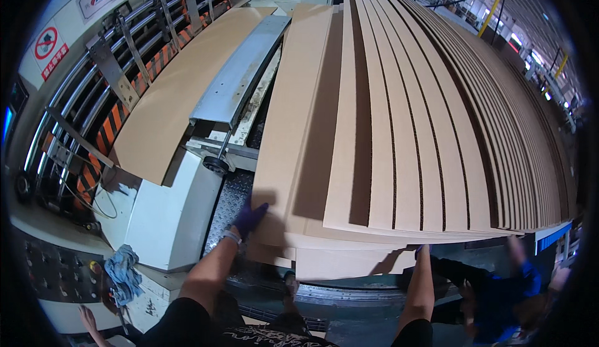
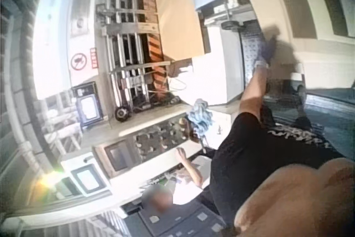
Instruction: The person picks up cardboard sheets from a stack and feeds them into a processing machine while a co-worker assists from the other side, and they press buttons on a control panel.
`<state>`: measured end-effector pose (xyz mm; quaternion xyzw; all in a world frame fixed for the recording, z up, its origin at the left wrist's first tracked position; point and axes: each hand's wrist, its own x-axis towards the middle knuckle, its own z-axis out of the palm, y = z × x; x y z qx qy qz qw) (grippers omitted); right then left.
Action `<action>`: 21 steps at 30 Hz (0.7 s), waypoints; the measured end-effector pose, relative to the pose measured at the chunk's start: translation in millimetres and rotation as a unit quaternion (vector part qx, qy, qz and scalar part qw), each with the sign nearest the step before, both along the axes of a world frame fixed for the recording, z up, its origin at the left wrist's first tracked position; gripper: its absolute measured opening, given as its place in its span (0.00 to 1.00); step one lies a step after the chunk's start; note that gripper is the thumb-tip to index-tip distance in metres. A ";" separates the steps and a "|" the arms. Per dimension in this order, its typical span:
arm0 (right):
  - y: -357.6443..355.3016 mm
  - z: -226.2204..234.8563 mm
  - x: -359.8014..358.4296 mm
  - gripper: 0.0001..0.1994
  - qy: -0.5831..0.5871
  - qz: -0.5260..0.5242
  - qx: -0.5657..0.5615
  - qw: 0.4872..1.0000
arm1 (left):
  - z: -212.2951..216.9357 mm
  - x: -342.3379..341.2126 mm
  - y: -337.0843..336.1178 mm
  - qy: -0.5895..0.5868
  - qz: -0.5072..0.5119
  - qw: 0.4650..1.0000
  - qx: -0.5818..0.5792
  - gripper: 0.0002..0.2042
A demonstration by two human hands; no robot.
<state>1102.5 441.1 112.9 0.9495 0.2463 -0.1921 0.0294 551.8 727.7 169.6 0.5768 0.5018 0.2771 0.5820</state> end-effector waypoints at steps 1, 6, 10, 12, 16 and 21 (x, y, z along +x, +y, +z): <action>-4.0 -0.6 -2.3 0.19 0.005 -0.009 0.023 1.000 | 7.8 -2.8 3.2 -0.007 -0.004 0.999 -0.054 0.30; -32.2 -15.0 -29.0 0.20 0.085 -0.112 0.297 0.945 | 26.7 -9.4 5.3 -0.042 -0.024 0.997 -0.056 0.26; -71.6 -32.6 -68.0 0.21 0.272 -0.245 0.589 0.721 | 34.0 -34.7 -0.9 -0.097 -0.087 0.991 0.001 0.27; -120.6 -37.5 -69.1 0.22 0.235 -0.145 0.468 0.840 | 75.1 -23.9 -24.7 -0.140 -0.060 0.984 -0.090 0.28; -110.6 -9.3 -112.0 0.19 0.181 0.082 0.263 0.944 | 28.3 -102.3 -45.1 -0.028 -0.029 0.998 -0.048 0.30; -208.8 82.6 24.1 0.21 -0.149 0.168 -0.144 0.964 | 29.2 -60.7 -40.5 0.010 -0.093 0.996 0.012 0.30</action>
